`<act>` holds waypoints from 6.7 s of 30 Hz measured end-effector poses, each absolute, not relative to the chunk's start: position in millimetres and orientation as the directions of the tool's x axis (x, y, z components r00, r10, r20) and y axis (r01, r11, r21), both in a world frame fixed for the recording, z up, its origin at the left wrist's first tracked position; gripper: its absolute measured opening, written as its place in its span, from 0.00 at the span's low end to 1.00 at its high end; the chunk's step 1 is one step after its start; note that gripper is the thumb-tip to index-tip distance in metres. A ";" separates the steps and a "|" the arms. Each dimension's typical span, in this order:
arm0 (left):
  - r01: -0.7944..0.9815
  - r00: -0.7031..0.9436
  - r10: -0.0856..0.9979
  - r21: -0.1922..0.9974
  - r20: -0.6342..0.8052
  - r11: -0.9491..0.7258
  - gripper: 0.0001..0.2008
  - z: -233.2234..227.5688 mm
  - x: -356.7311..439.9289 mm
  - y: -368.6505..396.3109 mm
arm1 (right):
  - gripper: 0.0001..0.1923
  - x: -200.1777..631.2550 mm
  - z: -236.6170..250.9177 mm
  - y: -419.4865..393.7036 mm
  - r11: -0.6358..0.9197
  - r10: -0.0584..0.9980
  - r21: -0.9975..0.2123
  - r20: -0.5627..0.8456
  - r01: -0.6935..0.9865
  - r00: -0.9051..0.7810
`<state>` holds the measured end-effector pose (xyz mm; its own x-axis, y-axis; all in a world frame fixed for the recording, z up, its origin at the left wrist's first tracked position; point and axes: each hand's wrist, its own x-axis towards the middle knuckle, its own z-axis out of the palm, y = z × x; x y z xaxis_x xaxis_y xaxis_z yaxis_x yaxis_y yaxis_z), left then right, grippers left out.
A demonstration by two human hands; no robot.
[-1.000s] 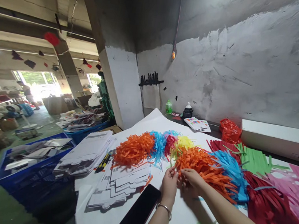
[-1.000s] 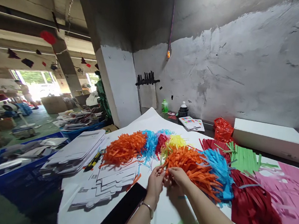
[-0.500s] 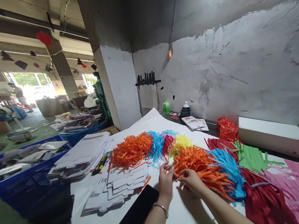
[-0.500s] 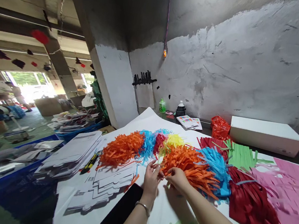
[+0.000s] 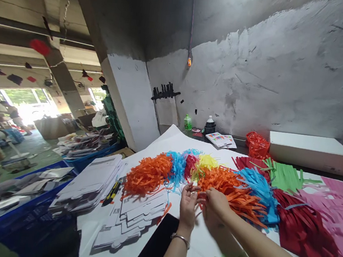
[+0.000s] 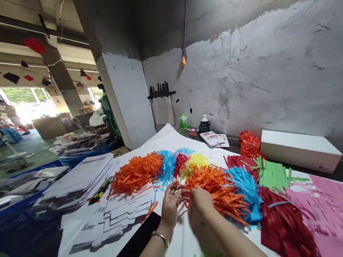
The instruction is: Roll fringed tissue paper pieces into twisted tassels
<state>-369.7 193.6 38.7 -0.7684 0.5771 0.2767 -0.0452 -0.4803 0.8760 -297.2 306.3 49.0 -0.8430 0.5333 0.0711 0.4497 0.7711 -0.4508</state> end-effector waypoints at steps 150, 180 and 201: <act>0.737 -0.338 0.657 0.624 0.674 -0.260 0.09 26.7 -330.8 200.1 | 0.09 -178.5 40.9 323.0 0.843 0.352 -0.530 0.415 0.092 -0.839; 0.358 -0.635 0.631 0.893 0.446 -0.271 0.16 11.5 -368.9 200.2 | 0.13 -221.0 107.8 366.6 0.735 0.491 -0.668 0.402 0.119 -0.773; 0.421 -0.756 0.477 0.891 0.449 -0.171 0.15 -8.0 -385.3 206.7 | 0.11 -133.1 111.0 430.4 0.191 0.905 -0.964 0.245 -0.183 -0.347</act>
